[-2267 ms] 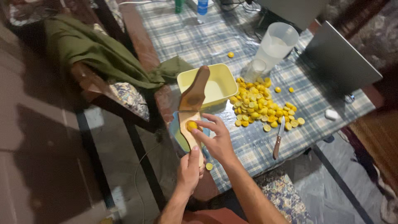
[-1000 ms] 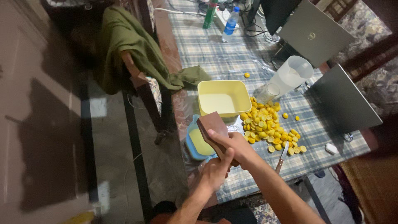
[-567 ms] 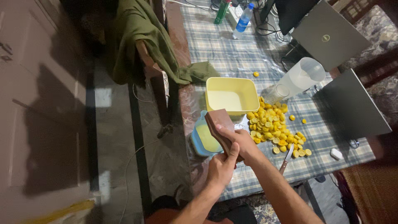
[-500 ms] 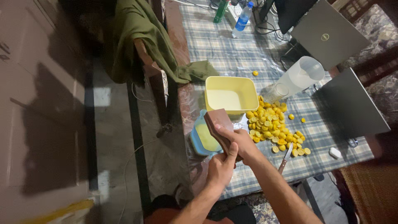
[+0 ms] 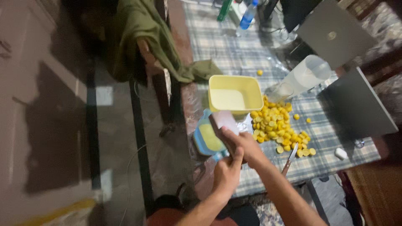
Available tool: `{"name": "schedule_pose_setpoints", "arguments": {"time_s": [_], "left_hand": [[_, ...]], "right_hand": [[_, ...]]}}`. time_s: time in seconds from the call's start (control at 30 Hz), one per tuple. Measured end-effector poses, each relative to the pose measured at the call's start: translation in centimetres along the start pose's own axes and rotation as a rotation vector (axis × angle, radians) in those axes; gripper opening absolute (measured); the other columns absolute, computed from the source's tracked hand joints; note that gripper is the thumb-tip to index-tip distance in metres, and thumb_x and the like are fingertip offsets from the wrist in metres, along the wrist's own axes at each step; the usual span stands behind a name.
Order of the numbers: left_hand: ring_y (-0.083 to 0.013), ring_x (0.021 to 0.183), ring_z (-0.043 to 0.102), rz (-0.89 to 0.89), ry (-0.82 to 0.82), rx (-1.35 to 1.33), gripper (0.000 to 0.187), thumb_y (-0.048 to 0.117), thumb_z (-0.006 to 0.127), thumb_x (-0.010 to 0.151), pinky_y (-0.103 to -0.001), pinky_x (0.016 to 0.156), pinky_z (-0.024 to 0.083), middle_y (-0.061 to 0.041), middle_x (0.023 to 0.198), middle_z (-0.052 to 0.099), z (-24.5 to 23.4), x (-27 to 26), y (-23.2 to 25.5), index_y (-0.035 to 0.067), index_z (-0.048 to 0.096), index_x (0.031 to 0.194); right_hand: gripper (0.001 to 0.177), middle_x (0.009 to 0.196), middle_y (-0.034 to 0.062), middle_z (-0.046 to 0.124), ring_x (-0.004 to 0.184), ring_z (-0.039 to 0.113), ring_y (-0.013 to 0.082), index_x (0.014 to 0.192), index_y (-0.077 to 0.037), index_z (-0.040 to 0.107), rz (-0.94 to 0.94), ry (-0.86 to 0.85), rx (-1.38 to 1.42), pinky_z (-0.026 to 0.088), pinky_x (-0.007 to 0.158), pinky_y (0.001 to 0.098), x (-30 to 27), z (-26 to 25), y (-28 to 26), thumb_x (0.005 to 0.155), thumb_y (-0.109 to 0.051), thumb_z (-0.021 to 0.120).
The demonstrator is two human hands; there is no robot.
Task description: The person uses a wooden lemon squeezer by hand to extract juice from lemon halves into a blue pitcher, then gathers the squeezed rinds from a table and places them into a yellow bin.
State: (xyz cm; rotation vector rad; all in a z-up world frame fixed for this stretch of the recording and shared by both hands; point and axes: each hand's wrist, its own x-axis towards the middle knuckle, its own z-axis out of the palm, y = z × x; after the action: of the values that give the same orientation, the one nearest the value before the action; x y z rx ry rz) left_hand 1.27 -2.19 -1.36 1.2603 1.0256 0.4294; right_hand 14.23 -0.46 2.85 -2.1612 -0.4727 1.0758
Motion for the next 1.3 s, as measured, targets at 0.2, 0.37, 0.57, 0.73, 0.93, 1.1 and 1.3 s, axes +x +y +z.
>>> {"name": "schedule_pose_setpoints", "arguments": {"time_s": [0.2, 0.37, 0.57, 0.73, 0.93, 1.1, 1.3], "left_hand": [[-0.0106, 0.065, 0.058, 0.207, -0.141, -0.334, 0.057, 0.058, 0.061, 0.099, -0.033, 0.059, 0.047, 0.000, 0.072, 0.064, 0.2, -0.6, -0.5, 0.001, 0.070, 0.097], [-0.0134, 0.066, 0.058, 0.127, -0.161, -0.294, 0.048, 0.048, 0.066, 0.096, -0.033, 0.059, 0.047, -0.003, 0.075, 0.066, -0.9, -0.9, 0.1, 0.000, 0.070, 0.098], [-0.0155, 0.075, 0.070, 0.169, -0.150, -0.100, 0.042, 0.043, 0.065, 0.096, -0.034, 0.065, 0.053, -0.006, 0.082, 0.072, -1.9, -0.9, 2.7, 0.003, 0.064, 0.110], [-0.0172, 0.072, 0.069, 0.271, -0.159, -0.051, 0.040, 0.039, 0.068, 0.095, -0.033, 0.064, 0.051, -0.008, 0.080, 0.071, -1.1, -0.4, 1.4, 0.001, 0.065, 0.105], [-0.0145, 0.060, 0.064, -0.063, -0.339, -0.169, 0.075, 0.073, 0.070, 0.075, -0.026, 0.050, 0.050, -0.007, 0.069, 0.064, -1.3, 1.0, 1.8, 0.002, 0.070, 0.099], [-0.0115, 0.064, 0.068, -0.194, -0.365, -0.158, 0.098, 0.089, 0.059, 0.070, -0.028, 0.049, 0.055, -0.004, 0.079, 0.064, -0.4, 0.6, 3.8, -0.003, 0.068, 0.104], [-0.0160, 0.059, 0.061, -0.143, -0.268, -0.227, 0.091, 0.082, 0.069, 0.066, -0.030, 0.049, 0.049, -0.005, 0.077, 0.064, -0.5, 0.4, 5.6, 0.007, 0.066, 0.117]], "right_hand": [[0.069, 0.065, 0.0057, 0.063, 0.054, 0.054, 0.0130, 0.083, 0.003, 0.073, -0.074, -0.038, 0.216, 0.041, 0.047, 0.0287, -0.5, -0.5, 0.7, 0.087, -0.064, 0.064], [0.068, 0.073, 0.0058, 0.067, 0.058, 0.057, 0.0125, 0.099, 0.002, 0.073, -0.013, -0.129, 0.327, 0.044, 0.048, 0.0283, -0.8, -0.4, 0.7, 0.088, -0.064, 0.061], [0.063, 0.087, 0.0075, 0.074, 0.075, 0.071, 0.0119, 0.112, -0.001, 0.069, 0.060, -0.301, 0.237, 0.058, 0.064, 0.0267, -2.4, -1.7, -1.7, 0.085, -0.058, 0.065], [0.047, 0.074, 0.0063, 0.060, 0.057, 0.045, 0.0157, 0.100, 0.004, 0.065, -0.034, -0.245, 0.164, 0.035, 0.048, 0.0323, -2.4, -1.6, -2.2, 0.081, -0.034, 0.084], [0.037, 0.070, 0.0001, 0.061, 0.059, 0.054, 0.0103, 0.090, -0.004, 0.067, -0.172, -0.265, 0.155, 0.042, 0.051, 0.0287, -2.4, -1.7, -2.5, 0.077, -0.034, 0.085], [0.073, 0.065, 0.0074, 0.063, 0.057, 0.059, 0.0175, 0.082, 0.004, 0.072, -0.019, 0.004, 0.000, 0.046, 0.051, 0.0328, -1.2, -1.3, -2.5, 0.085, -0.067, 0.061], [0.093, 0.066, 0.0151, 0.068, 0.061, 0.062, 0.0224, 0.088, 0.010, 0.077, -0.012, 0.037, -0.027, 0.049, 0.055, 0.0352, 0.4, -1.1, -1.4, 0.084, -0.079, 0.050]]}}
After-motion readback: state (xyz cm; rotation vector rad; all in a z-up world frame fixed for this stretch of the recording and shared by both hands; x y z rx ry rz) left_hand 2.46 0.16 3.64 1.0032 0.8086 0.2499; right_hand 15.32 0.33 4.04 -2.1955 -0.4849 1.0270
